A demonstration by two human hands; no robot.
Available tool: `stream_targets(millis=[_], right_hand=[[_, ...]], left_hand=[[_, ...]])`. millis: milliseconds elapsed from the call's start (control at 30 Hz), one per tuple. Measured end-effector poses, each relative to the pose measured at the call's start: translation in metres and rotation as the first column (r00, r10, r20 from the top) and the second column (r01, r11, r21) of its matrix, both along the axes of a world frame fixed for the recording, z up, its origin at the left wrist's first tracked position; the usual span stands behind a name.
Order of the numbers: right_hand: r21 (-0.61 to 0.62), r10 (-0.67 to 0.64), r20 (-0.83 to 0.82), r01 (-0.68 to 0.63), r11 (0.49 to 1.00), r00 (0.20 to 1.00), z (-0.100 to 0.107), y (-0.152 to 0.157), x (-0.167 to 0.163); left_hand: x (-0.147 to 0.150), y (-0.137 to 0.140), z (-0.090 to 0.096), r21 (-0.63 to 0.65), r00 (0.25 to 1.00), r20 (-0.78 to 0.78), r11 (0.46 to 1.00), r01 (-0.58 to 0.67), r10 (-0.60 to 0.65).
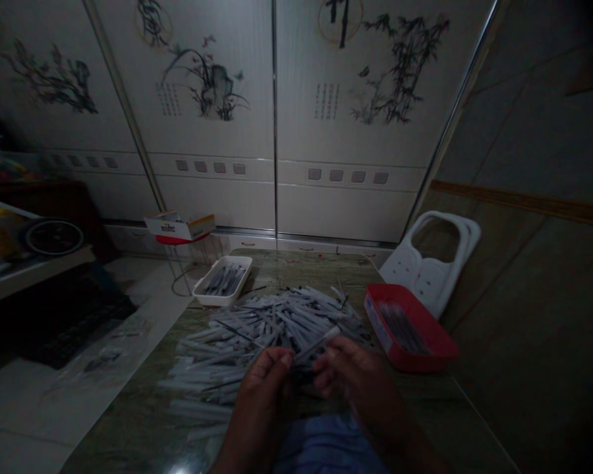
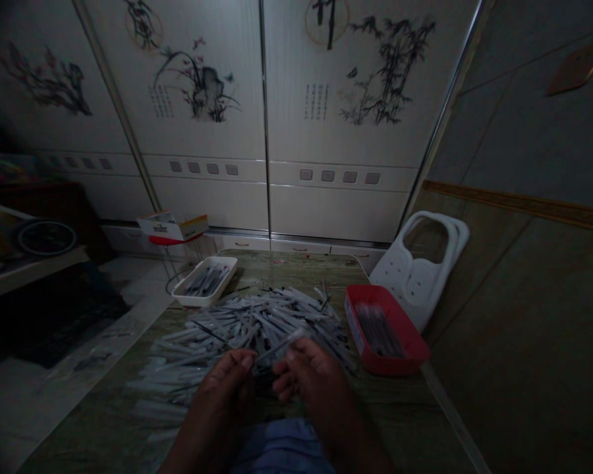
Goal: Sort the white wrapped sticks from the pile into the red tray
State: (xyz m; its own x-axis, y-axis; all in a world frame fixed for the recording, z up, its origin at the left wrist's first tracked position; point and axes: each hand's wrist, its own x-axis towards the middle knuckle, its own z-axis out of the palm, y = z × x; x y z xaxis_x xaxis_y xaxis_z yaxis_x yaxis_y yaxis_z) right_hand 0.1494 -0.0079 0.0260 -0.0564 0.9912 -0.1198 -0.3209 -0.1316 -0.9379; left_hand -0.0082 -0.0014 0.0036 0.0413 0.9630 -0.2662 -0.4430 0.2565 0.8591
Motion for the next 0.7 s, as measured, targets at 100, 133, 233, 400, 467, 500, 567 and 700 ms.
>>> stream_targets(millis=[100,133,233,400,467,500,567,700], right_hand=[[0.003,0.044,0.129,-0.045,0.999,0.991,-0.002,-0.003,-0.012],[0.017,0.025,0.165,-0.028,0.999,0.986,-0.001,-0.003,-0.014],[0.041,-0.067,0.264,0.059,0.997,0.962,0.004,-0.002,-0.007],[0.145,-0.344,0.437,0.313,0.939,0.831,0.019,0.006,0.051],[0.212,-0.437,0.545,0.387,0.897,0.715,0.023,0.013,0.083],[0.251,-0.464,0.617,0.4,0.882,0.636,0.024,0.018,0.099],[0.319,-0.501,0.747,0.426,0.847,0.437,0.023,0.031,0.129],[0.344,-0.432,0.882,0.372,0.862,0.186,0.018,0.063,0.175]], left_hand=[[0.007,-0.004,0.0,0.033,0.998,-0.038,0.998,0.056,-0.055],[0.009,-0.005,0.0,0.047,0.996,-0.047,0.996,0.076,-0.074],[0.013,-0.007,0.0,0.084,0.993,-0.091,0.993,0.087,-0.079],[-0.004,0.004,0.001,0.14,0.961,-0.264,0.989,-0.042,0.078],[-0.015,0.01,0.001,0.145,0.945,-0.315,0.988,-0.047,0.091],[-0.021,0.013,0.0,0.156,0.936,-0.33,0.985,-0.069,0.118],[-0.031,0.017,-0.002,0.172,0.915,-0.367,0.979,-0.112,0.169],[-0.046,0.024,-0.007,0.21,0.891,-0.391,0.965,-0.155,0.229]])
